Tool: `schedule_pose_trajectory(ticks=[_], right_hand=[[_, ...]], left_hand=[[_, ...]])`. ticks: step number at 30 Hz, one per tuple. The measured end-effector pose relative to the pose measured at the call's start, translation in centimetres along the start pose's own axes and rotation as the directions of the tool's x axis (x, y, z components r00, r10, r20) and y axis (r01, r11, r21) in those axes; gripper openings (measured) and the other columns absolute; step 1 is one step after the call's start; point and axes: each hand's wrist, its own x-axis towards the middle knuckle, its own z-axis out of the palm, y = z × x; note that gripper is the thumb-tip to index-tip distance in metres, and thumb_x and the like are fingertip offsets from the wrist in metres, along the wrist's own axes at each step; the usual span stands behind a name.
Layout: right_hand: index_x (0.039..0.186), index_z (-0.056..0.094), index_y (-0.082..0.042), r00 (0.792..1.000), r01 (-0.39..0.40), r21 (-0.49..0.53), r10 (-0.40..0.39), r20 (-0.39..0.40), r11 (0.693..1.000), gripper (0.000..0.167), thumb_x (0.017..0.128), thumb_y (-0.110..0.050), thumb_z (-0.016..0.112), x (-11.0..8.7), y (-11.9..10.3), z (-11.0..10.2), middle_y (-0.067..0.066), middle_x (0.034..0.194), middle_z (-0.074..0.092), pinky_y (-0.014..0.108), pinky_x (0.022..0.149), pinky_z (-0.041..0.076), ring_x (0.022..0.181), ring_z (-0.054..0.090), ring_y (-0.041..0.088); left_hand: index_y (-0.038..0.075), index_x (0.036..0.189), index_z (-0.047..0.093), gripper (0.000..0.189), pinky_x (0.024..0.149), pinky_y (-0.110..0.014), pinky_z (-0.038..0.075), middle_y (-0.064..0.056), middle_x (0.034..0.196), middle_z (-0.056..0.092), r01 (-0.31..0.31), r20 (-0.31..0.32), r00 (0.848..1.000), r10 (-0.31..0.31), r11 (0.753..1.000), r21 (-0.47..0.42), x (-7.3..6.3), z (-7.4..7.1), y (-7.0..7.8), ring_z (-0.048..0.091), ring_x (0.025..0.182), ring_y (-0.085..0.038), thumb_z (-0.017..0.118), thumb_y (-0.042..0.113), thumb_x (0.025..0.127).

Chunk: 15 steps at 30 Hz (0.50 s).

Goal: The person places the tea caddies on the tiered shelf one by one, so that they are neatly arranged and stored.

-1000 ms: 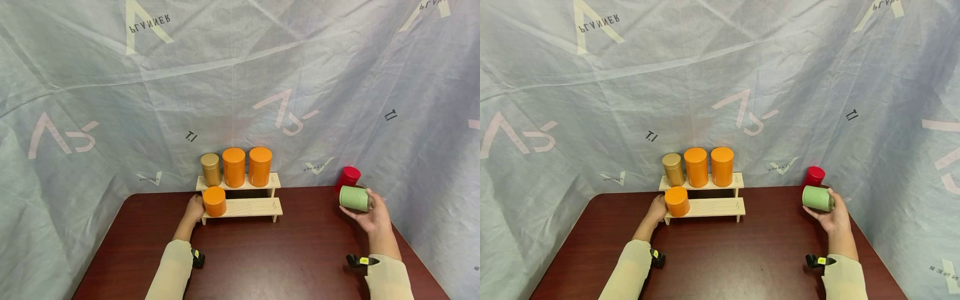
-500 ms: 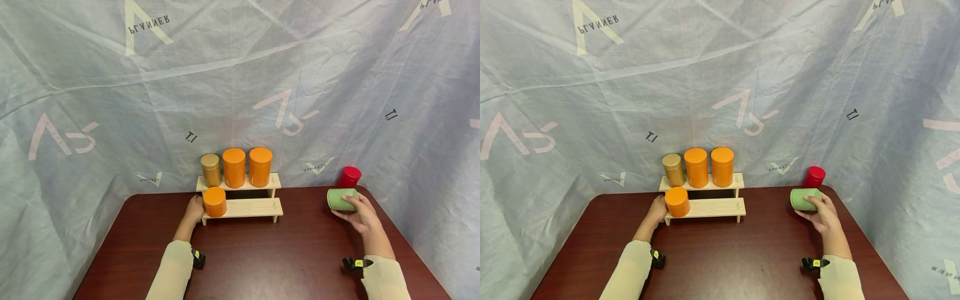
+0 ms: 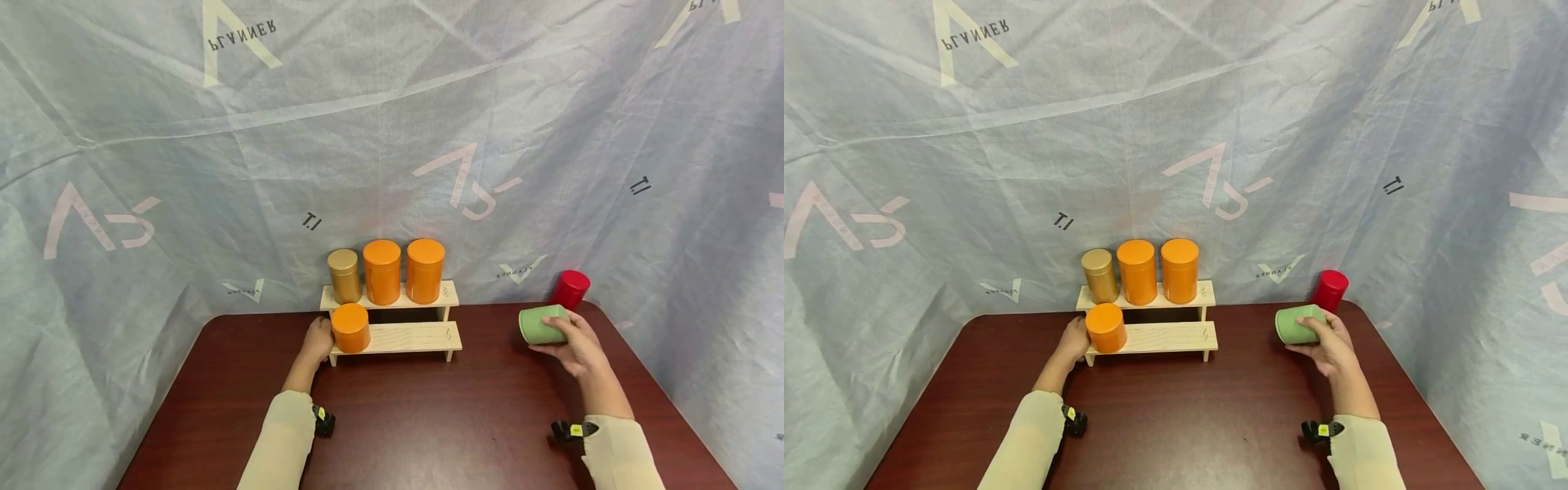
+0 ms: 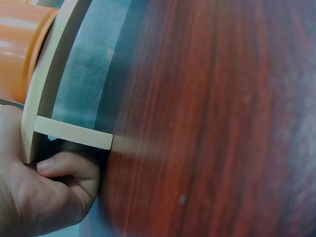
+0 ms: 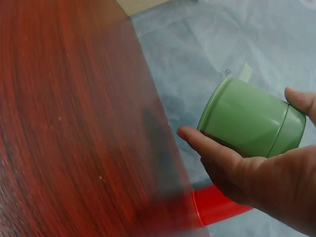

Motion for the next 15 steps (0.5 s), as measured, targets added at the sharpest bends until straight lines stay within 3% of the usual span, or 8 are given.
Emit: schedule_pose_trajectory(ticks=[6,15], right_hand=[[0.129,0.048,-0.032,0.999,0.014,-0.126,-0.018,-0.032,0.992,0.041,0.101,-0.009,0.067,-0.1,0.4,1.4,-0.014,0.117,0.055,0.049,0.082,0.064,0.102,0.063,0.009],[0.132,0.042,-0.033,0.995,0.048,-0.287,-0.072,-0.072,0.957,0.055,0.096,-0.011,0.076,-0.2,0.8,3.3,-0.010,0.124,0.047,0.042,0.081,0.064,0.098,0.064,0.005]], left_hand=[[0.004,0.117,0.050,0.042,0.044,-0.029,0.033,0.002,0.062,0.037,0.002,0.004,1.000,-0.002,1.000,0.008,0.0,0.0,-0.1,0.023,0.045,-0.012,0.017,0.030,0.114],[0.007,0.105,0.048,0.040,0.044,-0.029,0.032,0.002,0.062,0.036,-0.005,0.011,1.000,0.005,1.000,-0.003,0.1,0.0,-0.2,0.023,0.046,-0.012,0.016,0.029,0.114]])
